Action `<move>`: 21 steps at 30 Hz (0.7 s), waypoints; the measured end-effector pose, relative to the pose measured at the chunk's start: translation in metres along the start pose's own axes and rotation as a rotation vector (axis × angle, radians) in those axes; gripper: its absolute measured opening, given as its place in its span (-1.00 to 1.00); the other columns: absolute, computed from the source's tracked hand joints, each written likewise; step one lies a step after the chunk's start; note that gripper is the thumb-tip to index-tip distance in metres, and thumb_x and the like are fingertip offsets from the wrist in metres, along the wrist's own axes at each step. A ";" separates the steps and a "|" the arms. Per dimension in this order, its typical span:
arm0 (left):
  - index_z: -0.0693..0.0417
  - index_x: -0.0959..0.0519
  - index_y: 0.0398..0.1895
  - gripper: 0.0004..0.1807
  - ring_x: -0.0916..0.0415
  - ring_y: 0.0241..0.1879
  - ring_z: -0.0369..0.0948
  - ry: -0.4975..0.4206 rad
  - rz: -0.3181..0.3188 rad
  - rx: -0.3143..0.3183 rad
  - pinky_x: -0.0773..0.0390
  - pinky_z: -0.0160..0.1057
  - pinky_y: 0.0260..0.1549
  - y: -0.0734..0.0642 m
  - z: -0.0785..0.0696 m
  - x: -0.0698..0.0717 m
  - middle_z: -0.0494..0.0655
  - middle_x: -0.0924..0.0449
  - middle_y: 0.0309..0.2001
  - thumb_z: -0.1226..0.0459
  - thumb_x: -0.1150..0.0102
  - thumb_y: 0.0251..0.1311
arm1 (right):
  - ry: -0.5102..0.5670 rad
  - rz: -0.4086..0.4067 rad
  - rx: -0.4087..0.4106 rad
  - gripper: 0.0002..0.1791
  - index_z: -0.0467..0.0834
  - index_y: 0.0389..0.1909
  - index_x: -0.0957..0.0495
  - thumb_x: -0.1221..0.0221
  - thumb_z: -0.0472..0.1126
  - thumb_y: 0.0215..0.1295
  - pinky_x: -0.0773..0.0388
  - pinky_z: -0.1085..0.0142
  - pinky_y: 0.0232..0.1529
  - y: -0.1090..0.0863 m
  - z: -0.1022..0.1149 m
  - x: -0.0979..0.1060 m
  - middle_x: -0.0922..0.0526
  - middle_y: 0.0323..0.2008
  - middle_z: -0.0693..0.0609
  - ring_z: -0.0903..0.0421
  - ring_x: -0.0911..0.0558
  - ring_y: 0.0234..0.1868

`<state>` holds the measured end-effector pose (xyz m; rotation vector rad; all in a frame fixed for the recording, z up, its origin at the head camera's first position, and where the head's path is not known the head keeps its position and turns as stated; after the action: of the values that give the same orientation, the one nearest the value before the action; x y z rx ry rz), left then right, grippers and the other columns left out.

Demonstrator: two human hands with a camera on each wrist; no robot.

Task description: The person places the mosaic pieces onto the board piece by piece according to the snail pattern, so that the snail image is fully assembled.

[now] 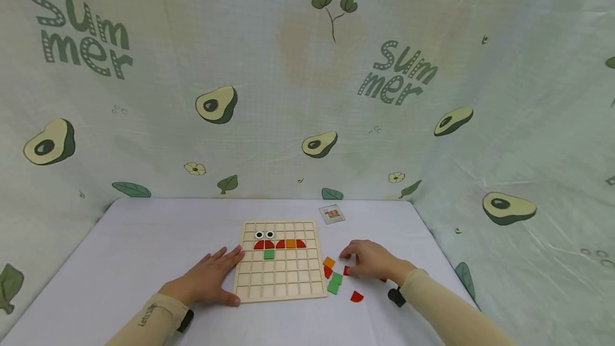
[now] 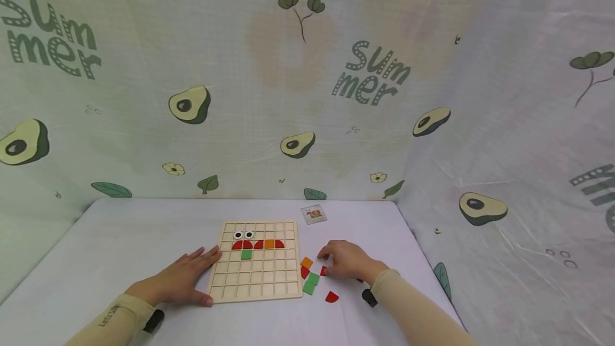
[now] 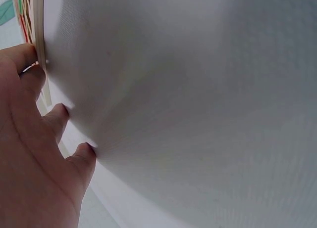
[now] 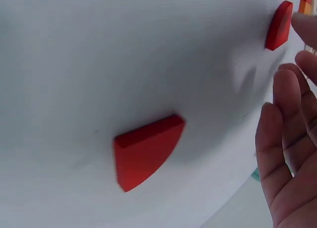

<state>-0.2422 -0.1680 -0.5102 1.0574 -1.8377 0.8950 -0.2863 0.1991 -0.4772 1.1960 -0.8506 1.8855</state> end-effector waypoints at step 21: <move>0.02 -0.27 0.51 0.28 0.03 0.49 0.16 0.025 0.002 0.013 0.02 0.28 0.40 0.004 0.004 -0.005 -0.08 -0.12 0.53 -0.33 -0.51 -0.35 | -0.038 -0.040 0.036 -0.77 0.07 -0.11 -0.74 -0.40 -0.13 0.19 -0.52 0.39 -0.35 0.000 -0.005 -0.009 -0.56 -0.29 0.29 0.26 -0.46 -0.37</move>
<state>-0.2450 -0.1682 -0.5174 1.0480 -1.8145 0.9182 -0.2860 0.2017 -0.4872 1.2659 -0.8101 1.8582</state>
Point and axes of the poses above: each hand's wrist, its own y-axis towards the middle knuckle, its own x-axis out of the back of the hand, z = x × y, the point moved 7 cm from there along y, towards the middle knuckle
